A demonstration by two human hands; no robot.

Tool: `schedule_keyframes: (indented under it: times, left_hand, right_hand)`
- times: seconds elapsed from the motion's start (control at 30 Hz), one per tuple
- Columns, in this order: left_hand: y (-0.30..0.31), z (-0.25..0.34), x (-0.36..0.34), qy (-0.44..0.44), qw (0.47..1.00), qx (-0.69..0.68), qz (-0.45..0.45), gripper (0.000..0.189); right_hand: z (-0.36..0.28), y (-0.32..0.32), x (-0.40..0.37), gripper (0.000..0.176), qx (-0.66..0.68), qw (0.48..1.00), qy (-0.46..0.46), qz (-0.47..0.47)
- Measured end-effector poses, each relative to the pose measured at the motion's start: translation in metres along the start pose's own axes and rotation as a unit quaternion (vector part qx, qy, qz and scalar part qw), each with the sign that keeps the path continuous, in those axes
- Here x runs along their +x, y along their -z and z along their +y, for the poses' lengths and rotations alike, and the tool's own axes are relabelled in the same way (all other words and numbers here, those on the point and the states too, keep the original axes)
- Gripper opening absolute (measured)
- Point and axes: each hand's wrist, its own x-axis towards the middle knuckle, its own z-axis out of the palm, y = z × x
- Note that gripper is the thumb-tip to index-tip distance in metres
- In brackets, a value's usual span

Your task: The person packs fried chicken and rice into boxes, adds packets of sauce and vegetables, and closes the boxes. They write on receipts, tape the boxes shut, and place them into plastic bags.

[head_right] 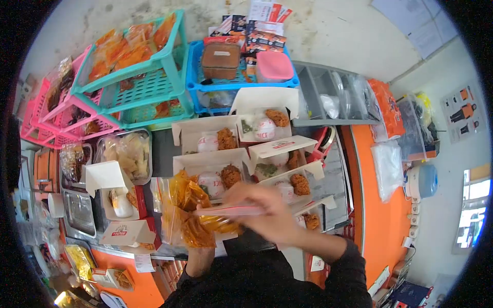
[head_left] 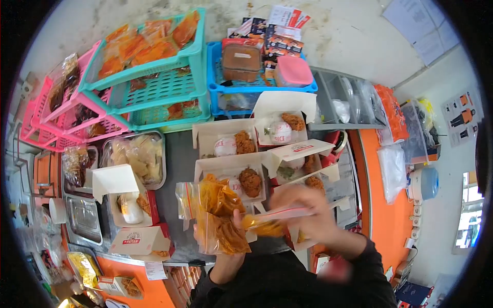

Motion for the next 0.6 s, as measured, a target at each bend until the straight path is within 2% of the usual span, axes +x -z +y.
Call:
schedule_keyframes:
  times: [0.03, 0.07, 0.1, 0.13, 0.2, 0.23, 0.3, 0.33, 0.37, 0.4, 0.43, 0.47, 0.5, 0.53, 0.57, 0.6]
  left_hand:
    - [0.000, -0.003, 0.003, -0.003, 1.000, 0.005, 0.008, 0.067]
    - [0.002, -0.005, 0.007, -0.002, 1.000, 0.000, 0.002, 0.067]
    - [0.007, -0.005, 0.013, -0.019, 0.995, -0.025, -0.094, 0.057]
    - [0.005, -0.004, 0.017, -0.025, 0.990, -0.028, -0.135, 0.055]
    - [0.001, -0.001, 0.025, -0.035, 0.975, -0.035, -0.217, 0.053]
    - [0.000, -0.002, 0.029, -0.041, 0.973, -0.045, -0.221, 0.054]
    - [-0.009, -0.002, 0.032, -0.050, 0.972, -0.052, -0.224, 0.056]
    - [-0.022, -0.002, 0.028, -0.033, 0.976, -0.157, -0.144, 0.067]
    - [-0.030, -0.003, 0.026, -0.019, 0.964, -0.259, -0.062, 0.079]
    - [-0.030, -0.004, 0.027, -0.026, 0.965, -0.255, -0.061, 0.079]
    - [-0.028, -0.006, 0.028, -0.047, 0.993, -0.098, -0.052, 0.077]
    - [-0.027, -0.010, 0.028, -0.063, 0.995, 0.060, -0.038, 0.074]
    - [-0.027, -0.016, 0.030, -0.079, 0.995, 0.056, -0.026, 0.071]
    - [-0.029, -0.019, 0.030, -0.081, 0.995, 0.056, -0.025, 0.071]
    - [-0.032, -0.021, 0.030, -0.068, 0.994, 0.056, -0.066, 0.070]
    - [-0.035, -0.022, 0.030, -0.054, 0.991, 0.056, -0.106, 0.069]
  right_hand:
    - [-0.016, 0.021, 0.001, 0.011, -0.083, 0.996, 0.035, 0.018]
    - [-0.028, 0.045, 0.007, 0.014, -0.266, 0.960, 0.083, -0.011]
    - [-0.038, 0.067, 0.010, 0.016, -0.440, 0.888, 0.126, -0.041]
    - [-0.036, 0.086, 0.010, 0.016, -0.439, 0.889, 0.125, -0.039]
    - [-0.015, 0.119, 0.008, 0.022, -0.574, 0.812, -0.017, -0.106]
    - [0.003, 0.134, 0.006, 0.022, -0.573, 0.812, -0.017, -0.106]
    - [0.038, 0.152, 0.004, 0.023, -0.576, 0.804, -0.082, -0.122]
    - [0.040, 0.146, 0.005, 0.023, -0.573, 0.806, -0.079, -0.126]
    - [0.037, 0.133, 0.006, 0.023, -0.553, 0.824, -0.093, -0.078]
    - [0.032, 0.116, 0.009, 0.024, -0.531, 0.840, -0.106, -0.031]
    - [0.019, 0.094, 0.014, 0.027, -0.506, 0.858, -0.087, 0.000]
    - [0.005, 0.074, 0.019, 0.025, -0.473, 0.879, -0.037, -0.048]
    - [-0.003, 0.055, 0.024, 0.023, -0.439, 0.894, 0.012, -0.095]
    - [-0.001, 0.033, 0.026, 0.022, -0.430, 0.895, 0.064, -0.095]
    - [0.002, 0.016, 0.028, 0.021, -0.422, 0.894, 0.116, -0.095]
    - [0.007, 0.011, 0.033, 0.021, -0.422, 0.894, 0.117, -0.096]
